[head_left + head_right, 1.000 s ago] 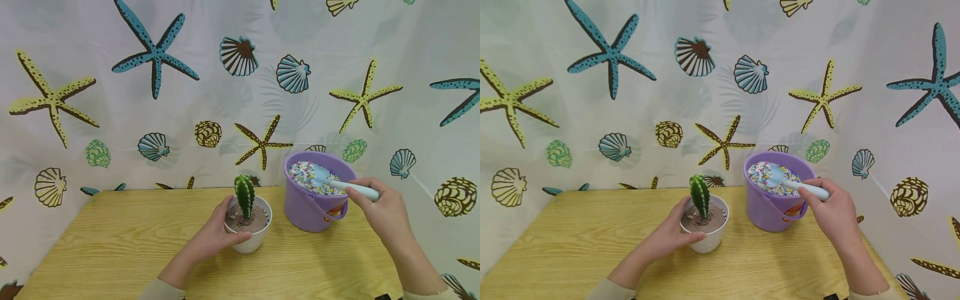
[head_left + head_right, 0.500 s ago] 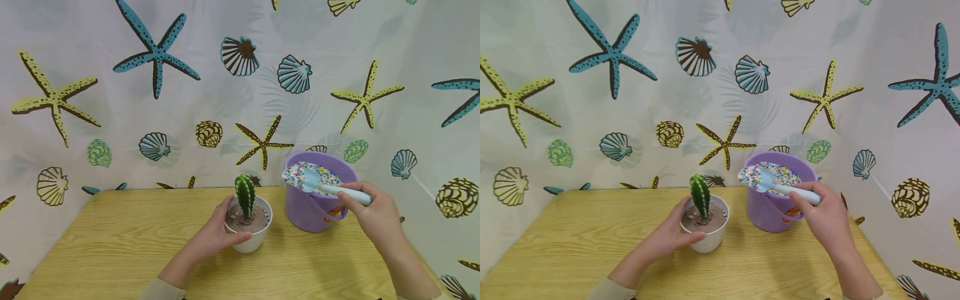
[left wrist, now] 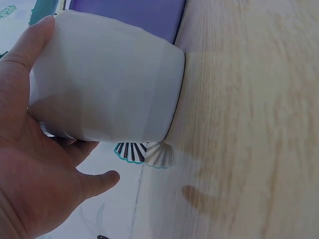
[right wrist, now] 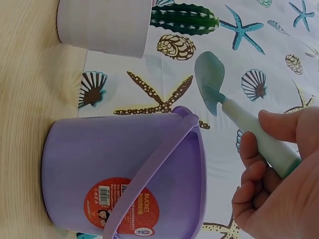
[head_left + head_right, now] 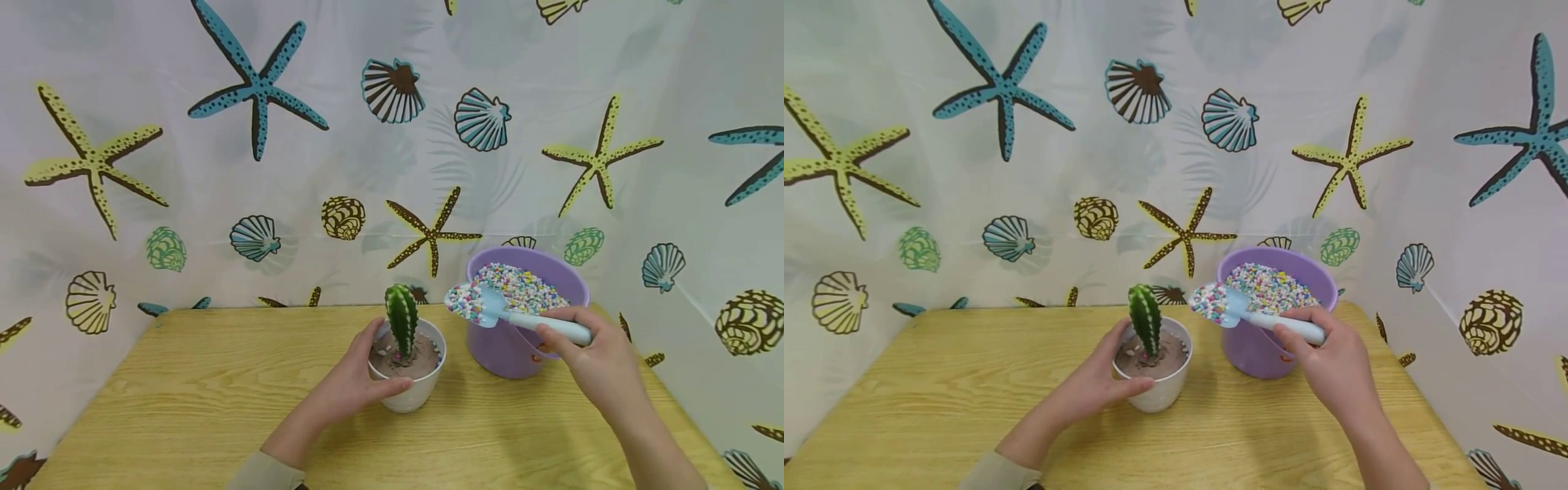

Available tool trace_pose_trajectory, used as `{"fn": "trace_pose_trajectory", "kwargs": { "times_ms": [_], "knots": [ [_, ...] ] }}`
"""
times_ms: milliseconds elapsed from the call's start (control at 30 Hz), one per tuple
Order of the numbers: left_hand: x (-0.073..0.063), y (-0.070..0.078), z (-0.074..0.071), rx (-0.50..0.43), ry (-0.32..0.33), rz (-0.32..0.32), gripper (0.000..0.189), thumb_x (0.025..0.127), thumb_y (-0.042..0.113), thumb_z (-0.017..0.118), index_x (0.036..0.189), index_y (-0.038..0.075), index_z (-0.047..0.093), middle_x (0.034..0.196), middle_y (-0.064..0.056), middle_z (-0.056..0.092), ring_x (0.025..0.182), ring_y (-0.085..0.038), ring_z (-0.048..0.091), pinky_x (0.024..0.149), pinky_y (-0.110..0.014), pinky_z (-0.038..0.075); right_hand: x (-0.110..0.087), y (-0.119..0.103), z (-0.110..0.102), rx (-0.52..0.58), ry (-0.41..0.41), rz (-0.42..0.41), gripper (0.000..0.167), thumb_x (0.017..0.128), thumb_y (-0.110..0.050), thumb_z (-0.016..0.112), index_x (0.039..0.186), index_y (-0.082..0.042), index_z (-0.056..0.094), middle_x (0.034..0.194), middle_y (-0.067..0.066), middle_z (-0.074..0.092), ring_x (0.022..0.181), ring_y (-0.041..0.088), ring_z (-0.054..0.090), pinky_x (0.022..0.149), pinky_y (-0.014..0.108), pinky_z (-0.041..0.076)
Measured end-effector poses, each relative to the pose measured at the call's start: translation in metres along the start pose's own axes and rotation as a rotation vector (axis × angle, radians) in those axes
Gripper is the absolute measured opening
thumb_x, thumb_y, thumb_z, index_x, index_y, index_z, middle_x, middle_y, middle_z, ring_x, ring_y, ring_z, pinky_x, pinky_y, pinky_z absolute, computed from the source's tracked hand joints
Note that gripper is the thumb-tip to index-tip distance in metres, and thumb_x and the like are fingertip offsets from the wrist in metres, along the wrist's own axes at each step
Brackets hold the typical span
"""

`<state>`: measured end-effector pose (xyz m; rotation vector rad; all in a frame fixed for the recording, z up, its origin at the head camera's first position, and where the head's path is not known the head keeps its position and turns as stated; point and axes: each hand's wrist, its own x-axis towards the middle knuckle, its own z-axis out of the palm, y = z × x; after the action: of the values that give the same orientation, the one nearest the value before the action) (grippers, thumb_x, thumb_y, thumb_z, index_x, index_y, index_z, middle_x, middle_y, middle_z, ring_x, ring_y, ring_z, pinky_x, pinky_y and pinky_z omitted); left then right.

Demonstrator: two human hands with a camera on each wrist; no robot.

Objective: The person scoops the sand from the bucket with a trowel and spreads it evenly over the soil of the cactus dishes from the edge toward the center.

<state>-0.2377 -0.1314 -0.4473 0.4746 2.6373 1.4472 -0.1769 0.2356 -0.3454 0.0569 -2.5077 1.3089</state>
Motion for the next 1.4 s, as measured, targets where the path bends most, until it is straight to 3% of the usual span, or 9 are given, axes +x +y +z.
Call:
{"fn": "trace_pose_trajectory", "kwargs": {
  "times_ms": [233, 567, 833, 1100, 1400],
  "knots": [
    [0.001, 0.0, 0.0, 0.004, 0.001, -0.006, 0.125, 0.087, 0.061, 0.091, 0.178, 0.022, 0.014, 0.179, -0.015, 0.023, 0.162, -0.04, 0.03, 0.126, -0.067, 0.032, -0.003, 0.0, 0.006, 0.069, -0.05, 0.019, 0.034, 0.103, -0.034, 0.083, 0.128, -0.012, 0.079, 0.11, 0.009, 0.078, 0.089, 0.016, 0.078, 0.068, 0.029, 0.053],
    [0.0, 0.0, -0.001, -0.006, -0.004, 0.004, 0.123, 0.089, 0.056, 0.091, 0.178, 0.022, 0.014, 0.179, -0.016, 0.023, 0.162, -0.04, 0.03, 0.126, -0.066, 0.032, -0.008, 0.001, 0.015, 0.006, -0.047, 0.014, 0.033, 0.102, -0.037, 0.084, 0.127, -0.017, 0.08, 0.098, 0.005, 0.077, 0.076, 0.019, 0.058, 0.061, 0.03, 0.049],
    [-0.001, 0.001, -0.001, -0.015, -0.003, 0.001, 0.124, 0.089, 0.057, 0.091, 0.179, 0.023, 0.014, 0.18, -0.015, 0.022, 0.163, -0.041, 0.028, 0.126, -0.067, 0.032, -0.011, 0.003, 0.022, -0.009, -0.048, 0.003, 0.031, 0.101, -0.04, 0.084, 0.124, -0.019, 0.081, 0.108, 0.008, 0.071, 0.085, 0.023, 0.057, 0.065, 0.031, 0.051],
    [0.0, -0.001, 0.0, -0.012, 0.002, -0.001, 0.122, 0.09, 0.053, 0.092, 0.178, 0.021, 0.014, 0.179, -0.017, 0.023, 0.162, -0.041, 0.029, 0.126, -0.066, 0.033, -0.012, 0.006, 0.027, -0.019, -0.067, 0.007, 0.032, 0.101, -0.04, 0.084, 0.124, -0.018, 0.08, 0.098, 0.007, 0.069, 0.081, 0.022, 0.056, 0.064, 0.031, 0.05],
    [0.001, -0.001, -0.001, -0.007, 0.002, 0.015, 0.122, 0.09, 0.053, 0.091, 0.178, 0.019, 0.014, 0.179, -0.018, 0.023, 0.162, -0.041, 0.029, 0.125, -0.067, 0.033, -0.012, 0.006, 0.032, -0.042, -0.089, -0.02, 0.031, 0.101, -0.04, 0.083, 0.124, -0.019, 0.08, 0.098, 0.005, 0.07, 0.085, 0.023, 0.057, 0.067, 0.032, 0.05]
  ]
}}
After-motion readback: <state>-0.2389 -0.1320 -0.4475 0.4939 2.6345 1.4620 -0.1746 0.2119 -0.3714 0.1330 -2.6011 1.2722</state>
